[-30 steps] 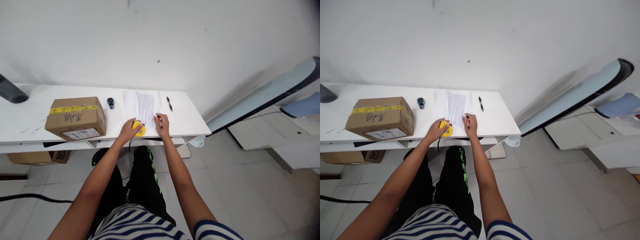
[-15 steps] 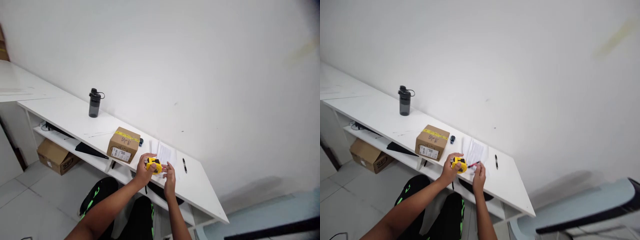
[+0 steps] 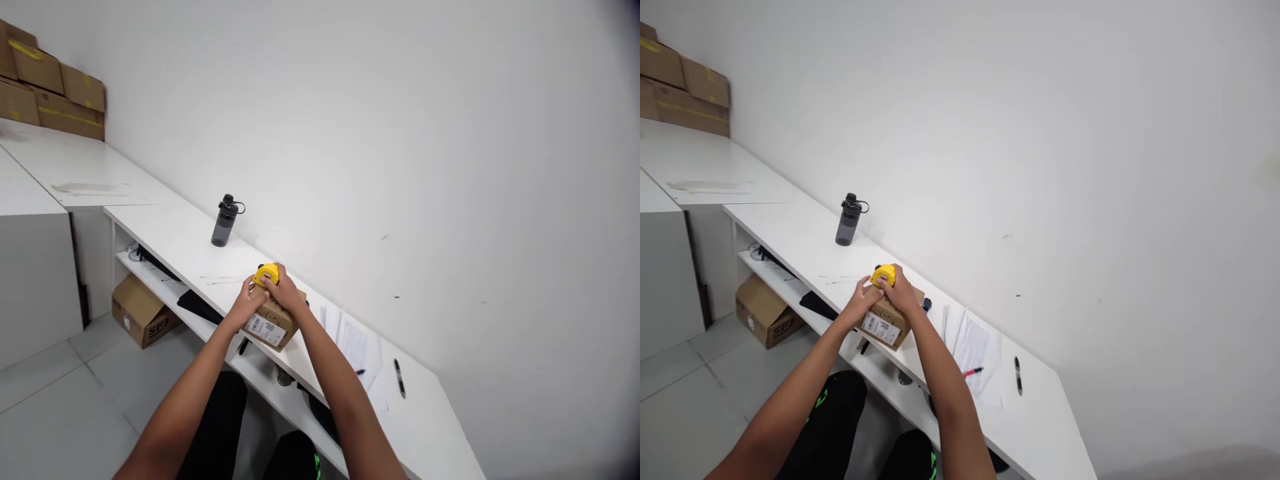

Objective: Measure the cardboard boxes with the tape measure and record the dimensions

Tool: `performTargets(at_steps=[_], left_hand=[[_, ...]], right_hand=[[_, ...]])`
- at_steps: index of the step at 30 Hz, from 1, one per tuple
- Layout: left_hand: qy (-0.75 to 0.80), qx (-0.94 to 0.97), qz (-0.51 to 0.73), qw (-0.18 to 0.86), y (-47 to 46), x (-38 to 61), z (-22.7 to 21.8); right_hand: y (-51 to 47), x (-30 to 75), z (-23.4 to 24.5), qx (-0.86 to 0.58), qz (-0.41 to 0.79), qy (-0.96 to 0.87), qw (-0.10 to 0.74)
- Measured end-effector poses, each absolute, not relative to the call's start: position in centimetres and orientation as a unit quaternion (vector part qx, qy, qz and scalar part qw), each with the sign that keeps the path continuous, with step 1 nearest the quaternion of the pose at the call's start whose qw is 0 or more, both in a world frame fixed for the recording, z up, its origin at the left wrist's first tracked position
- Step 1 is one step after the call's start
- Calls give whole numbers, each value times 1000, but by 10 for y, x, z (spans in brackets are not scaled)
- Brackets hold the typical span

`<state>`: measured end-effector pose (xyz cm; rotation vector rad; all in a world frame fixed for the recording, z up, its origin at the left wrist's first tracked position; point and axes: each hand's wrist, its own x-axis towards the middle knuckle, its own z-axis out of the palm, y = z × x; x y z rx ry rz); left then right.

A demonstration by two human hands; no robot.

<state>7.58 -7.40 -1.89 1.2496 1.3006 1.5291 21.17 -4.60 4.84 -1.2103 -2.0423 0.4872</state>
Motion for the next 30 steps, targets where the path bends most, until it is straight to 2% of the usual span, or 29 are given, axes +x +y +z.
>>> performTargets(at_steps=[3, 11, 14, 22, 30], left_hand=[[406, 487, 602, 485, -67, 73, -33], [450, 490, 624, 410, -68, 82, -26], [465, 483, 620, 408, -69, 82, -24], [459, 475, 630, 408, -64, 84, -24], [452, 482, 632, 404, -63, 81, -21]], right_hand=[[-33, 206, 45, -478, 159, -814, 290], [-50, 236, 74, -472, 98, -853, 199], [-66, 271, 82, -491, 109, -846, 179], [-103, 370, 68, -569, 192, -766, 229], [-103, 366, 54, -553, 212, -744, 310]])
